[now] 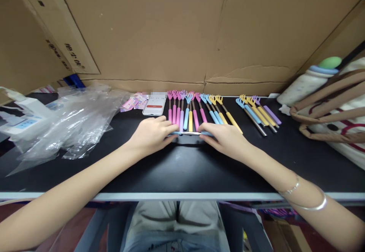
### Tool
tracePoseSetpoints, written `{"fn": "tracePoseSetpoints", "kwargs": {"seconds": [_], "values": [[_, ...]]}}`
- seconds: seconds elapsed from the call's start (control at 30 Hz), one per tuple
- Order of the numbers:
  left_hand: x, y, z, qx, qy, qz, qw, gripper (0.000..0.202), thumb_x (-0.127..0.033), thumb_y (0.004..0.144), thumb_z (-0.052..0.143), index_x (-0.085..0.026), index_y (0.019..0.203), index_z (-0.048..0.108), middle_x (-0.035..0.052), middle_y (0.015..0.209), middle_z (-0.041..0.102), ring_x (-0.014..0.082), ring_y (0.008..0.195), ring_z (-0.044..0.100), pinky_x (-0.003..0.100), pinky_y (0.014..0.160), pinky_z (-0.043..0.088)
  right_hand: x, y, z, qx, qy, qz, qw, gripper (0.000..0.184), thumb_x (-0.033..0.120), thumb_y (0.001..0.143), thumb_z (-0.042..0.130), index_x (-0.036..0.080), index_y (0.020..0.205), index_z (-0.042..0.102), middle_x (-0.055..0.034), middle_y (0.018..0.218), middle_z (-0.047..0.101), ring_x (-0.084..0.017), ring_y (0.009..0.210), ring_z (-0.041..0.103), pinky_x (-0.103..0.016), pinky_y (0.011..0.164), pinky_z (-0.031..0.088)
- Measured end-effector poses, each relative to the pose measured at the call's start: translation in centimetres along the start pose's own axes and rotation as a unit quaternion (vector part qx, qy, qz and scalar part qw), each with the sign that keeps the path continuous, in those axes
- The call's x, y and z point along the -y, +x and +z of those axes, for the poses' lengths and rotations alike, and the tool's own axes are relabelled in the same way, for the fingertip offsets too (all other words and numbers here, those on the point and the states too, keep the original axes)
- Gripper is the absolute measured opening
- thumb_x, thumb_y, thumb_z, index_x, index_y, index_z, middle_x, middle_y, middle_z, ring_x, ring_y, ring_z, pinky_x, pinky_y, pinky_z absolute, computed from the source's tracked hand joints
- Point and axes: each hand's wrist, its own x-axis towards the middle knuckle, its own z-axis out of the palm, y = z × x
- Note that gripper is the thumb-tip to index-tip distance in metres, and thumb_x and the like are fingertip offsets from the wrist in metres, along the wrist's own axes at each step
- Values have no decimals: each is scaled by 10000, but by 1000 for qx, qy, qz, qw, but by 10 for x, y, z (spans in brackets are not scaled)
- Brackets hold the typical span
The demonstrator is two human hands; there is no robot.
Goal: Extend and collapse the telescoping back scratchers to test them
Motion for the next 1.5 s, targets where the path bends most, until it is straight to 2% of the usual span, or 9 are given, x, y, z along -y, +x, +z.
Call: {"fn": "tracePoseSetpoints", "kwargs": {"seconds": [0.2, 0.47, 0.63, 0.77, 0.9, 0.97, 1.17, 1.3, 1.5], "values": [[-11, -1, -1, 24, -9, 36, 999, 163, -281, 912, 471, -184, 838, 579, -7, 653, 621, 131, 582, 570, 247, 480, 277, 12, -2, 4, 27, -49, -13, 998, 200, 357, 931, 417, 246, 1003, 567, -2, 805, 701, -151, 697, 634, -244, 538, 273], [15, 0, -16, 68, -31, 53, 996, 240, -355, 933, 412, -209, 864, 590, -11, 642, 619, 123, 570, 581, 229, 512, 322, 5, -6, -10, -29, -137, -40, 989, 273, 364, 945, 360, 226, 877, 585, -6, 706, 678, -132, 621, 600, -265, 493, 187], [41, -9, -25, 51, -12, 61, 997, 337, -391, 956, 327, -221, 826, 588, -12, 643, 623, 136, 597, 587, 239, 544, 333, -33, -28, -24, -74, -192, -50, 977, 307, 357, 954, 341, 217, 843, 590, -17, 706, 648, -137, 654, 583, -265, 524, 258], [58, -27, -24, 9, 44, 71, 996, 357, -387, 958, 319, -223, 773, 577, -5, 635, 611, 136, 588, 561, 244, 559, 337, -71, -55, -33, -61, -238, -60, 968, 316, 351, 951, 344, 211, 824, 597, -56, 731, 621, -172, 717, 565, -292, 590, 338], [72, -46, -26, 28, 129, 51, 990, 322, -361, 969, 317, -238, 780, 547, -25, 680, 616, 128, 640, 544, 244, 601, 364, -107, -78, -40, -85, -266, -77, 957, 263, 355, 929, 409, 225, 837, 619, -98, 790, 646, -202, 818, 556, -326, 716, 394], [79, -53, -29, 31, 173, 42, 983, 298, -346, 971, 327, -241, 796, 543, -33, 704, 622, 126, 663, 532, 244, 614, 364, -124, -86, -43, -101, -270, -98, 952, 267, 397, 912, 439, 228, 834, 630, -99, 769, 641, -194, 789, 552, -320, 686, 399], [107, -78, -32, 29, 246, 34, 968, 293, -323, 971, 346, -221, 814, 572, -12, 691, 613, 136, 686, 511, 249, 613, 331, -176, -114, -46, -67, -249, -20, 966, 403, 525, 889, 407, 214, 884, 663, -127, 771, 637, -194, 743, 558, -330, 629, 395], [125, -102, -28, 26, 279, 37, 959, 330, -292, 971, 340, -224, 760, 583, -16, 644, 585, 142, 662, 505, 244, 586, 299, -195, -136, -43, -99, -296, 29, 950, 488, 453, 947, 243, 156, 887, 627, -113, 780, 610, -205, 713, 553, -325, 641, 420], [124, -110, -29, 43, 271, 11, 962, 290, -304, 953, 395, -220, 784, 615, -10, 691, 622, 153, 679, 517, 245, 586, 293, -200, -142, -40, -90, -303, 56, 947, 445, 439, 940, 268, 156, 948, 611, -97, 840, 615, -210, 730, 578, -308, 662, 435]]}}
